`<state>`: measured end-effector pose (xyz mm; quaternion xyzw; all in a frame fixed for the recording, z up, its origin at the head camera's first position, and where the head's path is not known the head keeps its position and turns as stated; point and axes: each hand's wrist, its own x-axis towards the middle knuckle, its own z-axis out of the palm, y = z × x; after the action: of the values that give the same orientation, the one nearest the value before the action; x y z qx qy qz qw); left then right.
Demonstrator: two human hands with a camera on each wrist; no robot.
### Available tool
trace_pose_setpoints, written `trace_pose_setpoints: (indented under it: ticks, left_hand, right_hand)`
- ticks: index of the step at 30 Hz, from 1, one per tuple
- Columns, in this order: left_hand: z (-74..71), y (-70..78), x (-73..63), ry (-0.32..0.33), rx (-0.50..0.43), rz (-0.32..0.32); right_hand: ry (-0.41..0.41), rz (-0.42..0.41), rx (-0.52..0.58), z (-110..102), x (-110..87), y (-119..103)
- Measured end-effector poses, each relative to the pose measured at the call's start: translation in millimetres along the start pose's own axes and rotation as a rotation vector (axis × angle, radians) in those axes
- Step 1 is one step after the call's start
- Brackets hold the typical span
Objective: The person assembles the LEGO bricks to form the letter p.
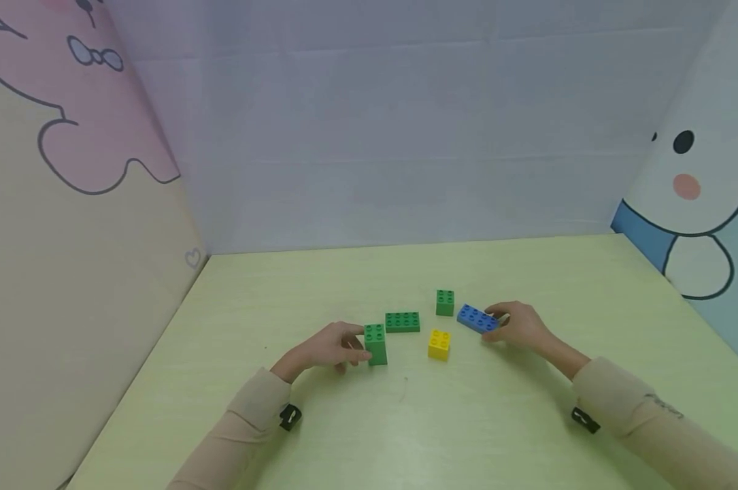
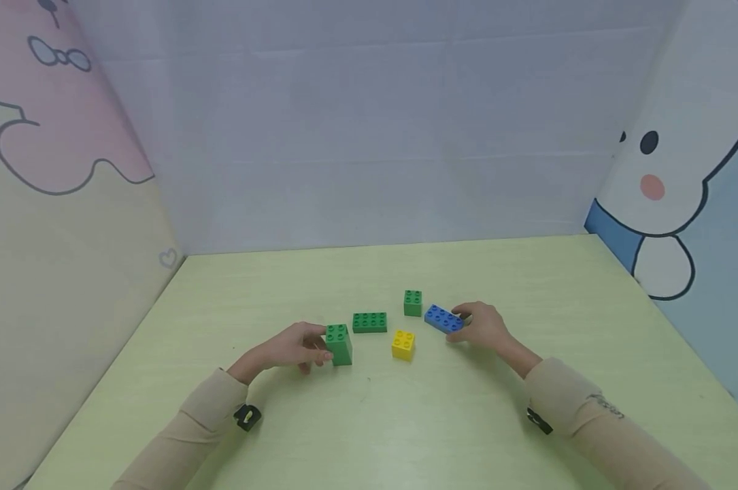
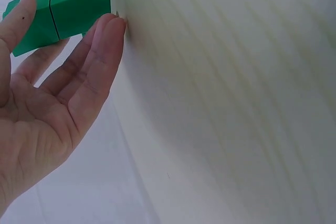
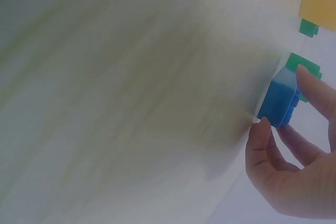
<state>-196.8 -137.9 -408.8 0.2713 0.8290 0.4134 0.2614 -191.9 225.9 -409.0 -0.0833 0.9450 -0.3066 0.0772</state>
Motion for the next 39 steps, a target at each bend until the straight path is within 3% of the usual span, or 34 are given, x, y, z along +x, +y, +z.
trace_pose_setpoints:
  ticks: [6, 14, 19, 23, 29, 39]
  left_hand:
    - [-2.0, -1.2, -4.9, 0.048, 0.025, 0.02]
    - [-4.9, -2.2, -12.9, 0.217, 0.017, 0.114]
    - [0.3, 5.7, -16.0, 0.303, -0.025, 0.124]
    - [4.5, 8.7, -15.5, 0.333, -0.07, 0.145]
    - [7.9, 6.7, -11.7, 0.368, -0.039, 0.179]
    - [12.3, 10.1, -10.9, 0.385, -0.009, 0.158]
  right_hand:
    - [-0.001, 0.009, 0.028, 1, 0.5, 4]
    - [-0.036, 0.099, 0.133, 2, 1.7, 9]
    - [-0.029, 0.117, 0.152, 2, 1.5, 10]
    - [-0.015, 0.112, 0.139, 4, 0.7, 11]
    - [-0.011, 0.126, 0.156, 4, -0.1, 10]
    - [-0.017, 0.131, 0.202, 2, -1.2, 10]
